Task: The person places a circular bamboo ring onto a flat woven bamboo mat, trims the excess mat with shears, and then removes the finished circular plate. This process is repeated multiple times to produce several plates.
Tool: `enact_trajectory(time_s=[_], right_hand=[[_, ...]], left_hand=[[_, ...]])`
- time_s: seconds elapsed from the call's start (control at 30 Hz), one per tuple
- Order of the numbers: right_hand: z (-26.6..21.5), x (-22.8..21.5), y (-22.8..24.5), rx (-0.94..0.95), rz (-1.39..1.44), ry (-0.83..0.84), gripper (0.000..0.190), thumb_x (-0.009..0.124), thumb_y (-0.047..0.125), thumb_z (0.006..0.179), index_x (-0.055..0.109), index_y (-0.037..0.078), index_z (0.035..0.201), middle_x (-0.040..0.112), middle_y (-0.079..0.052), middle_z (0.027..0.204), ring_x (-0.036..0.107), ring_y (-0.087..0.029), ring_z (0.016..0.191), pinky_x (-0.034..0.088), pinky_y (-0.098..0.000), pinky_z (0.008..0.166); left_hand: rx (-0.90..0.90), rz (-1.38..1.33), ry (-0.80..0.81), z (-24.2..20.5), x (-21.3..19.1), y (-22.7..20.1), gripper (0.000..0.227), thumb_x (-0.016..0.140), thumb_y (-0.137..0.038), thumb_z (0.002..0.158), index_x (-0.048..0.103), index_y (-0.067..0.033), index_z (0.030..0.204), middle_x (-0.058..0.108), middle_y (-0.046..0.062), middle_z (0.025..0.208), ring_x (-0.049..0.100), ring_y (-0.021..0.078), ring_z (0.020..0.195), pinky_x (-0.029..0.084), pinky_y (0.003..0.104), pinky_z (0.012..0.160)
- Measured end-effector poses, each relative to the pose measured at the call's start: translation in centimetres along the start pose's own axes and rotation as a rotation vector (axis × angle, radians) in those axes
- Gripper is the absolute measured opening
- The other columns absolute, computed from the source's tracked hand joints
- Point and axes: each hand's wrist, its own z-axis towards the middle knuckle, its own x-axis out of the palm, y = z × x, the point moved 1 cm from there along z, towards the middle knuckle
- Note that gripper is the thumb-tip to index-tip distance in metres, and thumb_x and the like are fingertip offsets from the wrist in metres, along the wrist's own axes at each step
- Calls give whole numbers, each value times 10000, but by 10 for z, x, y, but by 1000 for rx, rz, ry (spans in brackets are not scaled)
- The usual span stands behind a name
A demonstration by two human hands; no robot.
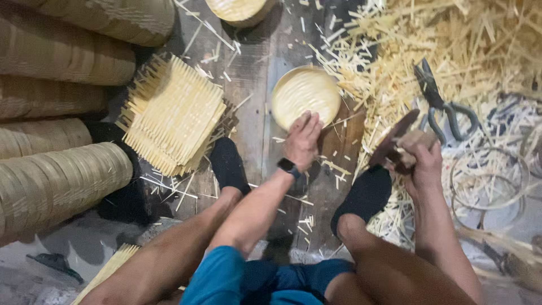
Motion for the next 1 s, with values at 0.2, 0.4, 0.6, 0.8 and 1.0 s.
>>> enact_trajectory(time_s=[0.2, 0.4, 0.6, 0.8, 1.0], right_hand=[[-7, -4, 8, 82, -164, -106, 382, 621, 43, 873, 550, 92, 1245, 627, -58, 1098, 645, -204, 942, 557, -380, 783], [-9, -24, 7, 99, -182, -139, 357, 623, 49, 869, 543, 79, 1216, 631, -60, 1107, 650, -207, 959, 574, -398, 799], [-14, -25, 21, 23, -187, -94, 380, 631, 33, 902, 526, 52, 1267, 622, -75, 1162, 650, -210, 1028, 558, -379, 891], [-12, -2, 37, 59, -240, -59, 465, 598, 59, 841, 485, 87, 1291, 600, -66, 1116, 645, -203, 950, 573, -391, 759], [2, 37, 12, 95, 302, 572, 280, 490, 140, 1006, 550, -37, 1215, 594, -143, 1128, 609, -249, 1045, 515, -408, 972]], left_hand=[[205, -116, -143, 101, -45, 146, 454, 607, 107, 855, 714, -50, 1267, 700, 139, 1307, 610, 309, 1295, 424, 514, 1171], [19, -17, -97, 199, -66, 230, 373, 607, 59, 869, 764, -108, 1162, 717, 96, 1298, 630, 299, 1272, 415, 469, 1152], [-76, -62, -70, 194, -47, 233, 335, 618, 33, 901, 777, -115, 1156, 718, 90, 1282, 622, 287, 1278, 458, 419, 1100], [-116, 52, 29, 208, -52, 231, 442, 629, 46, 759, 754, -85, 1163, 706, 109, 1300, 608, 330, 1257, 450, 432, 1097], [-425, -392, -150, 138, -46, 99, 555, 632, -201, 911, 560, -60, 1443, 651, 187, 1367, 626, 325, 1263, 479, 448, 1104]])
